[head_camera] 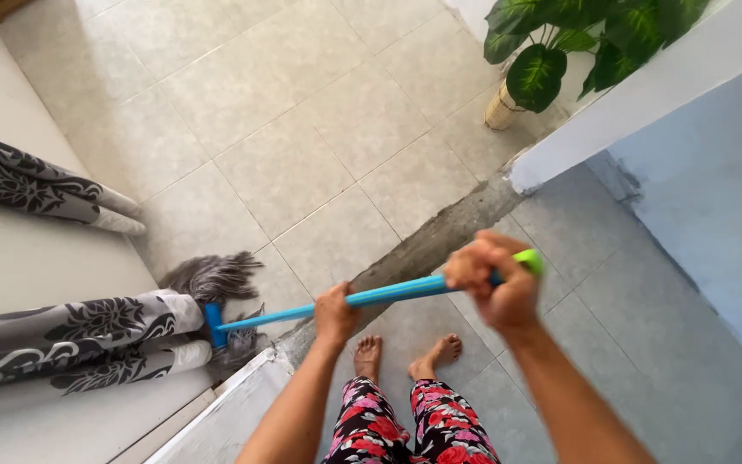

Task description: The person mops the tiled floor of a hallway and entryway by hand using a mop, dipping the mop head into a bucket of water and wringing it out by hand.

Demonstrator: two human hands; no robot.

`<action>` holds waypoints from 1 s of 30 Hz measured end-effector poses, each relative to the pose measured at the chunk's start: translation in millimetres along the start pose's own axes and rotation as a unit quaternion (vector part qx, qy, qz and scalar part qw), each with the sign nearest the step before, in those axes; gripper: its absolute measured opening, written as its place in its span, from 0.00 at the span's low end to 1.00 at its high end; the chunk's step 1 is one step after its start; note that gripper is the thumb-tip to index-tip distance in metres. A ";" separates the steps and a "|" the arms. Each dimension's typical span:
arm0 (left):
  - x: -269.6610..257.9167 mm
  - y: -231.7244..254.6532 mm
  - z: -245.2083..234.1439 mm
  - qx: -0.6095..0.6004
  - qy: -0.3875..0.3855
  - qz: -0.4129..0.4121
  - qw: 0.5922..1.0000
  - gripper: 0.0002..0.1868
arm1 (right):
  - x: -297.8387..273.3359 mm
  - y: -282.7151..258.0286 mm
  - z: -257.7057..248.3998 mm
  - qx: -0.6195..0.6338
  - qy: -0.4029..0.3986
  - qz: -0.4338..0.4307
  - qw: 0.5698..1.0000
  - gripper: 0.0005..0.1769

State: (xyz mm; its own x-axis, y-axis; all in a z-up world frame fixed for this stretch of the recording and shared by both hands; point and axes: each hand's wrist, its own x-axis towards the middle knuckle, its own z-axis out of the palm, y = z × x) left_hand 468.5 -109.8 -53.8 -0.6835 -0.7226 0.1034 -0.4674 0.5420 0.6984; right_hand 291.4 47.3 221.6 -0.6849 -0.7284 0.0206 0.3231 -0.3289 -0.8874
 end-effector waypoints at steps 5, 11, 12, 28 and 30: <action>43.3 109.5 -2.7 -0.072 -0.031 -0.040 0.996 0.17 | 12.7 -96.3 -2.3 -0.064 -0.020 -0.041 0.997 0.21; 62.5 138.9 -31.1 -0.100 -0.066 -0.048 0.992 0.14 | 24.7 -112.4 27.2 -0.081 -0.054 -0.089 0.991 0.21; 61.2 124.0 -32.5 -0.099 -0.067 -0.037 0.992 0.15 | 25.1 -101.1 30.1 -0.081 -0.047 -0.108 0.990 0.21; 2.7 157.2 78.5 0.067 -0.200 -0.019 0.977 0.10 | -83.0 -112.6 -105.3 -0.040 0.093 -0.076 0.992 0.18; -1.6 209.7 112.7 0.061 -0.140 0.081 0.985 0.08 | -111.1 -151.9 -137.6 -0.052 0.114 -0.098 0.987 0.18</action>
State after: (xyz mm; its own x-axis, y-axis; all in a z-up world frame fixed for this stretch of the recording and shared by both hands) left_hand 308.5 53.3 12.7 -0.8741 -0.4857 -0.0052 -0.3925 0.7000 0.5967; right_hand 228.5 260.9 290.7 -0.8609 -0.4983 0.1026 0.1092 -0.3780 -0.9193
